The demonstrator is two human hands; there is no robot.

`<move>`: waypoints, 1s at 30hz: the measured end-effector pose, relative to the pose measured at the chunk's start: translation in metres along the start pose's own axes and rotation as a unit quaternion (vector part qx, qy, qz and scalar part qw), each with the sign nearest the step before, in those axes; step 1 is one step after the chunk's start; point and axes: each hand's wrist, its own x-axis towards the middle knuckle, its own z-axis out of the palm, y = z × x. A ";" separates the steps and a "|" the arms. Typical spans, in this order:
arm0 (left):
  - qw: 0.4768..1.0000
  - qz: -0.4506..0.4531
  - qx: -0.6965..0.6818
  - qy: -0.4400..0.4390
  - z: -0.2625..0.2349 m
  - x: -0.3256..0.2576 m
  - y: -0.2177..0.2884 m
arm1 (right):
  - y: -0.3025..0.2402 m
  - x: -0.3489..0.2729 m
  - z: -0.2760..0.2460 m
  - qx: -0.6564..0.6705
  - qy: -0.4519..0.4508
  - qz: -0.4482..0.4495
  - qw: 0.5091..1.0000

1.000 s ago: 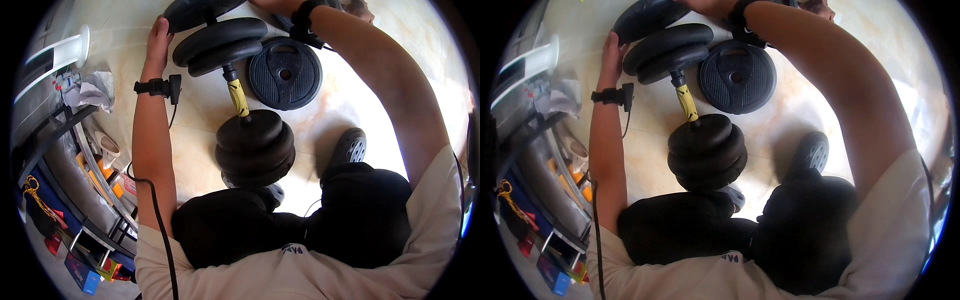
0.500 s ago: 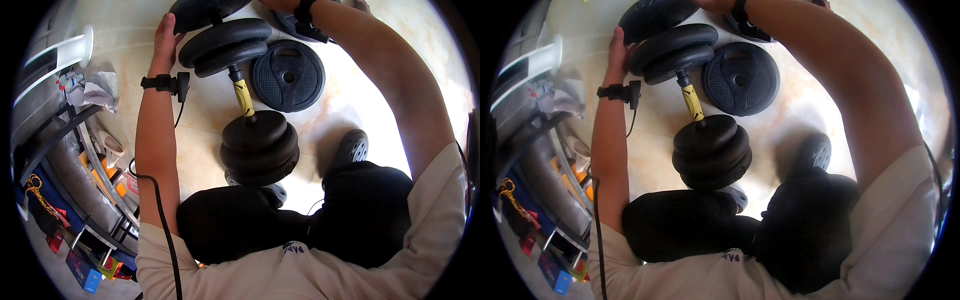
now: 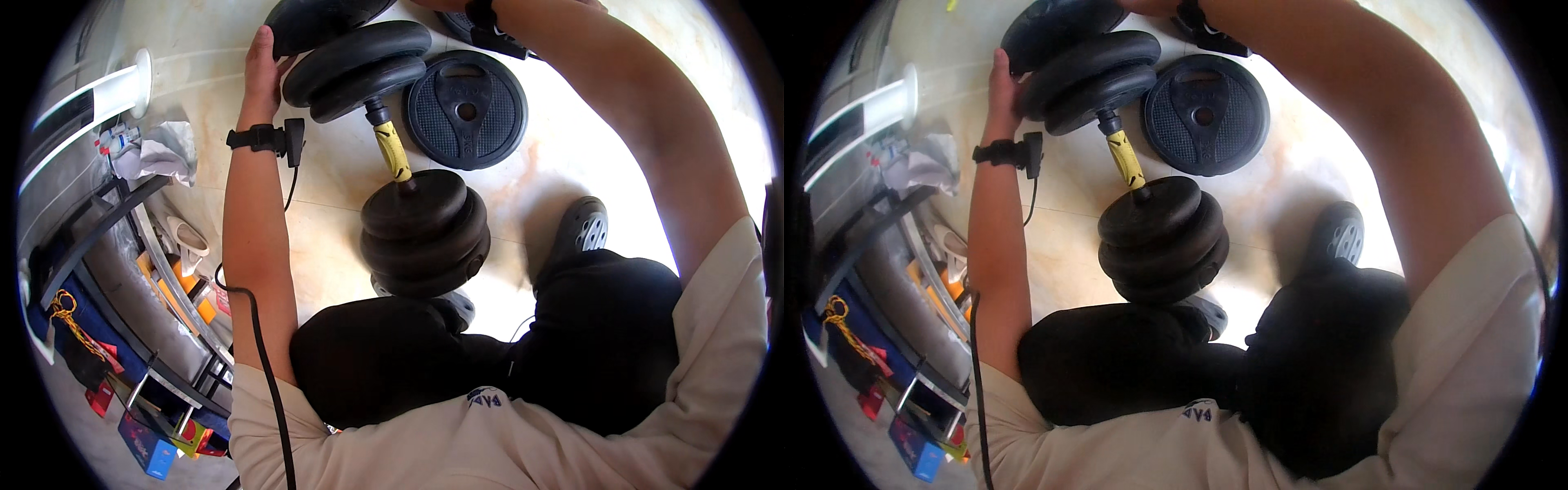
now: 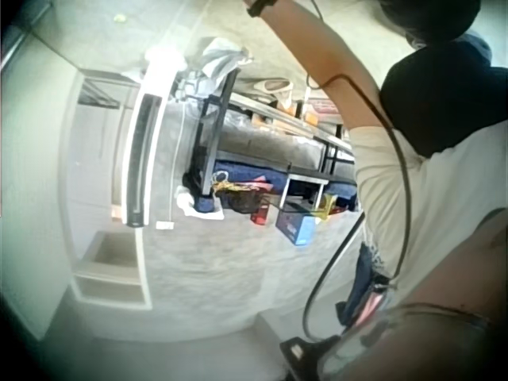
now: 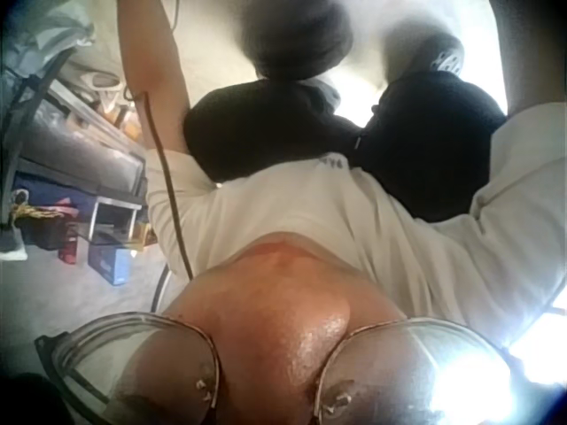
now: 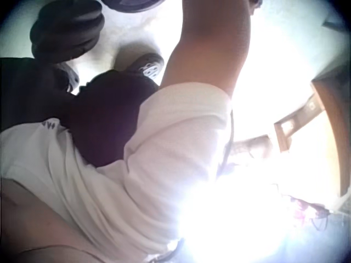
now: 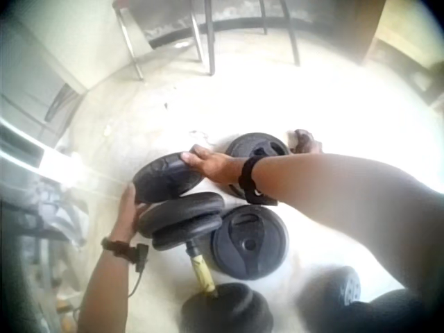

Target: The person assembles a dumbbell by sliding multiple weight plates onto a bar and securing them with collars. They handle the plates and bar by hand, arranging them on the floor before lifting the completed dumbbell.

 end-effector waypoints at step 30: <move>0.999 -0.040 -0.006 0.010 -0.002 0.019 -0.001 | -0.005 0.014 0.001 -0.065 0.033 0.052 0.996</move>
